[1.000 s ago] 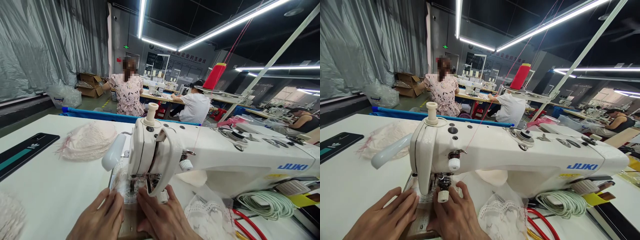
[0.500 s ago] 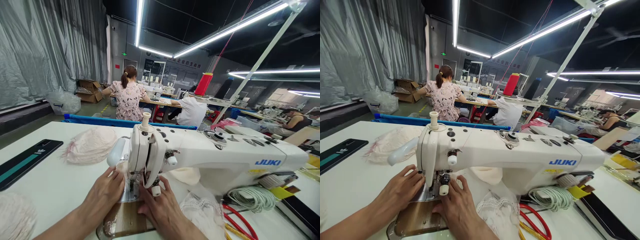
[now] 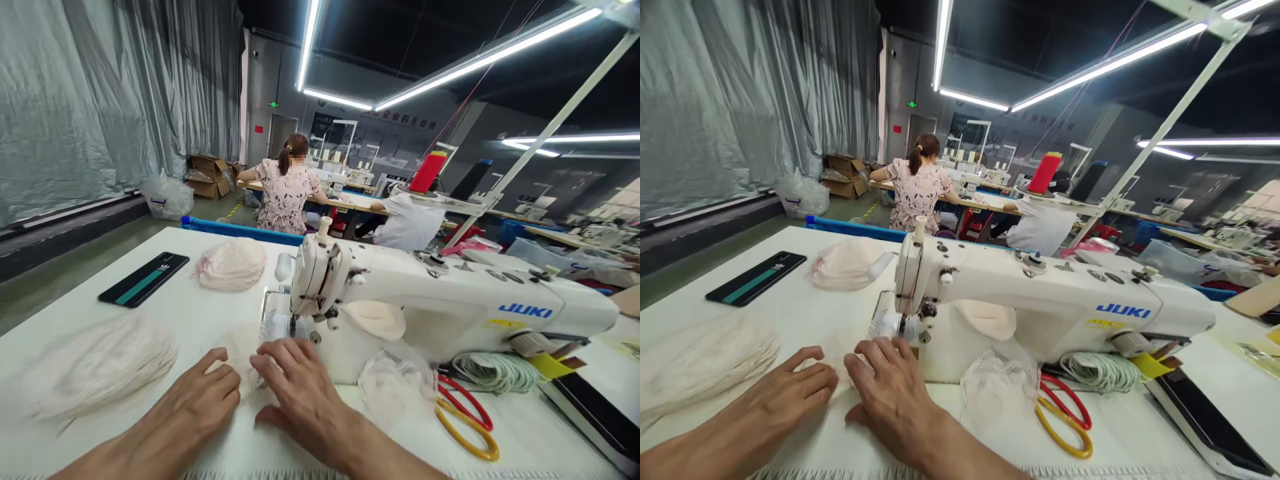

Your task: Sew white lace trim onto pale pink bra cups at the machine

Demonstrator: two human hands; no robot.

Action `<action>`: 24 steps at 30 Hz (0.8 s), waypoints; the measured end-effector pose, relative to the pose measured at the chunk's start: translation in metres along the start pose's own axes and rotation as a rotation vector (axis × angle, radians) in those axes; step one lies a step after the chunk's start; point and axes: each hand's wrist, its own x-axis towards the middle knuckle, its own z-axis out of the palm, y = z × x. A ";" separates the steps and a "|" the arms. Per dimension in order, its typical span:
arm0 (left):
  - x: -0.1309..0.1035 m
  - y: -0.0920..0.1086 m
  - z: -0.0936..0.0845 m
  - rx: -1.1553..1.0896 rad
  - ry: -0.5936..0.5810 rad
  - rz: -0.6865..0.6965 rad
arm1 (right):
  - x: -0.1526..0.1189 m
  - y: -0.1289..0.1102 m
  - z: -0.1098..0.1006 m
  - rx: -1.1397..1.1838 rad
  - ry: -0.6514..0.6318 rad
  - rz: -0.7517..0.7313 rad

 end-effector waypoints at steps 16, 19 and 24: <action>-0.095 0.128 0.004 -1.790 -0.186 -0.846 | -0.071 -0.053 -0.038 1.264 -0.856 0.134; -0.089 0.139 0.003 -1.769 -0.318 -0.941 | -0.097 -0.065 -0.028 1.333 -0.752 0.195; -0.097 0.144 0.000 -1.659 -0.370 -1.003 | -0.130 -0.087 -0.004 1.432 -0.614 0.372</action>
